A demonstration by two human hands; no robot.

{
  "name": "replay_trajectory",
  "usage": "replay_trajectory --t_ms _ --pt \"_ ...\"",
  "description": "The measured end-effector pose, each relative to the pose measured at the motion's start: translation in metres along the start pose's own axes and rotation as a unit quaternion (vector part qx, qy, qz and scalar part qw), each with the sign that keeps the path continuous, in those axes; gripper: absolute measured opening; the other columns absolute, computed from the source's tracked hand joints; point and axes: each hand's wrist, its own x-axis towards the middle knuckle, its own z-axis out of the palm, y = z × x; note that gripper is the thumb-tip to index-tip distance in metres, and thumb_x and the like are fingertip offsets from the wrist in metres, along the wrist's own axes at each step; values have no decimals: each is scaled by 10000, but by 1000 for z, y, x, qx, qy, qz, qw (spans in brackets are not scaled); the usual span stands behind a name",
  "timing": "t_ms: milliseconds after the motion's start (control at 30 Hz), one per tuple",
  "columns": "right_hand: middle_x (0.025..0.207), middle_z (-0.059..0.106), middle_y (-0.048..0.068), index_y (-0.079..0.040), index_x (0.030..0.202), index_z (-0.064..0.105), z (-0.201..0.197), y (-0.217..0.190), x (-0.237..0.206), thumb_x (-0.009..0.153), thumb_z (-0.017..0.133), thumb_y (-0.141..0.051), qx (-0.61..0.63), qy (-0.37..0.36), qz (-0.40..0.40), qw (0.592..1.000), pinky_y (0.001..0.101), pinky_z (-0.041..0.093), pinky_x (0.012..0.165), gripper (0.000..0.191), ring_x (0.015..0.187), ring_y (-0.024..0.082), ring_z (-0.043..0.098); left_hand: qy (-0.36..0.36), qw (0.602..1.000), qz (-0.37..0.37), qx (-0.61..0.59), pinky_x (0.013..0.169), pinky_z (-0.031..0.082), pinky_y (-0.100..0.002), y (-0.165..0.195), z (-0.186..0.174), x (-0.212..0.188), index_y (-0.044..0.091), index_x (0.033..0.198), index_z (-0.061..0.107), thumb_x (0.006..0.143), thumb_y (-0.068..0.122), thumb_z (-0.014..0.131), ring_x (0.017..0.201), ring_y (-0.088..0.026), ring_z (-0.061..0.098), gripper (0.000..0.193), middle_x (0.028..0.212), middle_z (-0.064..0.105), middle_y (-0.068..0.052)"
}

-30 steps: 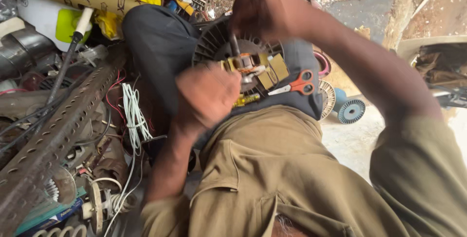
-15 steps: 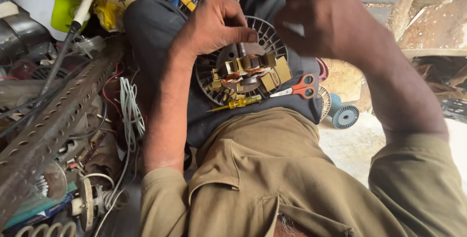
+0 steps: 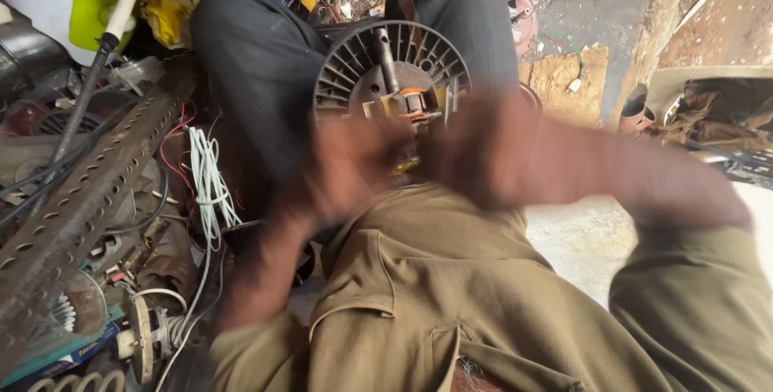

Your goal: The person sits on the floor and winds copper wire around a motor stator core using a handheld jig. They repeatedly wrap the wire by hand, occasionally adjusting the stator's position to continue the winding process.

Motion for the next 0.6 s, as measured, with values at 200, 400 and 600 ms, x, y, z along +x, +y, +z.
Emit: replay_trajectory --t_ms 200,400,600 --pt "846 687 71 -87 979 762 10 112 -8 936 772 -142 -61 82 142 985 386 521 690 70 756 257 648 170 983 17 62 698 533 -324 -33 16 -30 78 893 720 853 102 800 769 -195 649 93 830 684 -52" --pt "938 725 119 -93 1001 802 2 58 -40 913 709 -99 -45 -35 288 956 375 536 633 128 728 265 687 -218 960 -138 105 626 500 -331 -44 -24 85 62 769 722 790 275 906 660 -184 643 281 726 655 -55" --pt "842 674 140 1 909 736 4 19 -9 731 725 -181 -60 -55 -35 996 435 519 648 255 769 296 689 50 994 55 84 895 520 -458 -5 -4 5 64 935 697 919 78 734 832 -239 673 43 889 687 -84"
